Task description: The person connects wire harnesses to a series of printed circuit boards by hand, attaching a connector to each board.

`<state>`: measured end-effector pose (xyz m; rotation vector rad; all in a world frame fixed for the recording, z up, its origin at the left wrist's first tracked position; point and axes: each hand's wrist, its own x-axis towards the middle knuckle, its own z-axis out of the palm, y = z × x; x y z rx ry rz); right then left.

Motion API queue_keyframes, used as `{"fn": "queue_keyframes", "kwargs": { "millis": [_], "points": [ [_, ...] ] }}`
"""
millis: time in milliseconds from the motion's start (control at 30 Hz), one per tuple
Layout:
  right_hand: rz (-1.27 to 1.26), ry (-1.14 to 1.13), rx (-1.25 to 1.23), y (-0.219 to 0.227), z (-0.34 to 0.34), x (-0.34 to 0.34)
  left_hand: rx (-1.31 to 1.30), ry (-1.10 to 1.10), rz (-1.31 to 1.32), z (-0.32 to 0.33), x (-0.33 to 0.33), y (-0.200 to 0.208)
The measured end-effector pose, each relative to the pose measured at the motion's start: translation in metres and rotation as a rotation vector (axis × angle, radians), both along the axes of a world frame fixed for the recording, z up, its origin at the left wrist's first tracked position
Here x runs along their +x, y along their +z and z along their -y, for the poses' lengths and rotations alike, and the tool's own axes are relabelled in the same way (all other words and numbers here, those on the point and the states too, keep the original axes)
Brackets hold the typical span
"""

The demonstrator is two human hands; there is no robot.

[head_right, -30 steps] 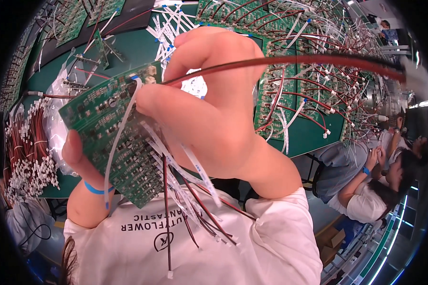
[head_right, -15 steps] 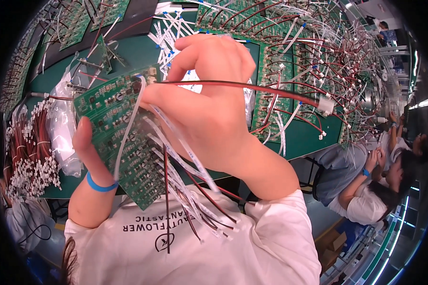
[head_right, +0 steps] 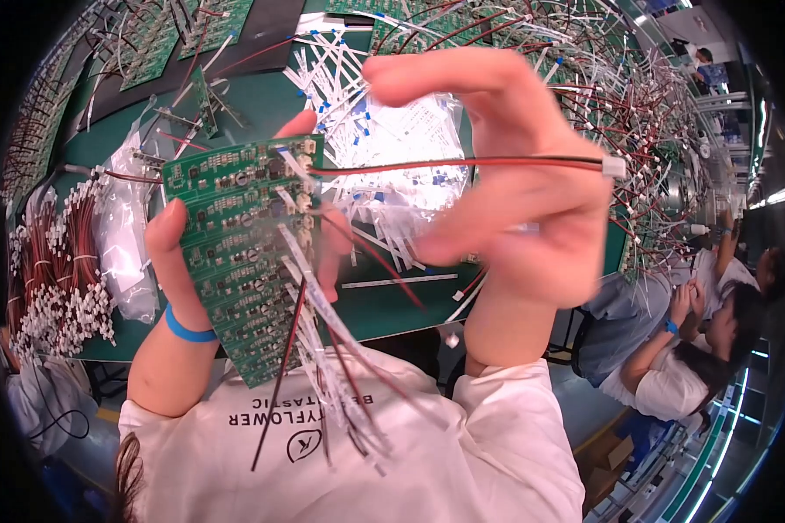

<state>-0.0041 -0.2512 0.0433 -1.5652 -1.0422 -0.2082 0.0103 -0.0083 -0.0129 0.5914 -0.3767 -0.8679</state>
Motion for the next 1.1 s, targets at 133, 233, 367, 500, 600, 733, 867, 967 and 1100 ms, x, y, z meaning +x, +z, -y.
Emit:
{"fn": "queue_keyframes", "kwargs": {
  "millis": [133, 233, 367, 500, 600, 733, 867, 967, 1100],
  "points": [
    [-0.305, 0.315, 0.374, -0.006, 0.014, 0.001, 0.114, 0.013, 0.041, 0.001, -0.003, 0.016],
    [-0.385, 0.213, 0.493, -0.006, 0.0, -0.001, 0.09, 0.043, -0.021, 0.001, -0.005, 0.015],
    [-0.195, -0.256, 0.199, -0.008, -0.024, -0.007, 0.048, -0.033, 0.029, -0.002, -0.002, 0.014],
    [0.03, -0.439, -0.001, -0.009, -0.04, -0.008, 0.094, -0.127, 0.025, -0.007, 0.001, 0.015],
    [0.085, -0.427, -0.046, -0.008, -0.046, -0.011, 0.122, -0.104, 0.025, -0.007, -0.002, 0.019],
    [0.181, -0.474, -0.147, -0.005, -0.043, -0.015, 0.17, -0.081, 0.128, -0.004, -0.006, 0.019],
    [0.202, -0.495, -0.246, -0.004, -0.042, -0.014, 0.077, -0.067, 0.036, 0.0, -0.01, 0.0],
    [0.137, -0.461, -0.31, -0.003, -0.041, -0.014, 0.1, -0.029, -0.069, -0.002, -0.019, 0.006],
    [0.154, -0.472, -0.324, -0.005, -0.04, -0.011, 0.155, -0.078, -0.097, -0.007, -0.014, 0.007]
  ]
}}
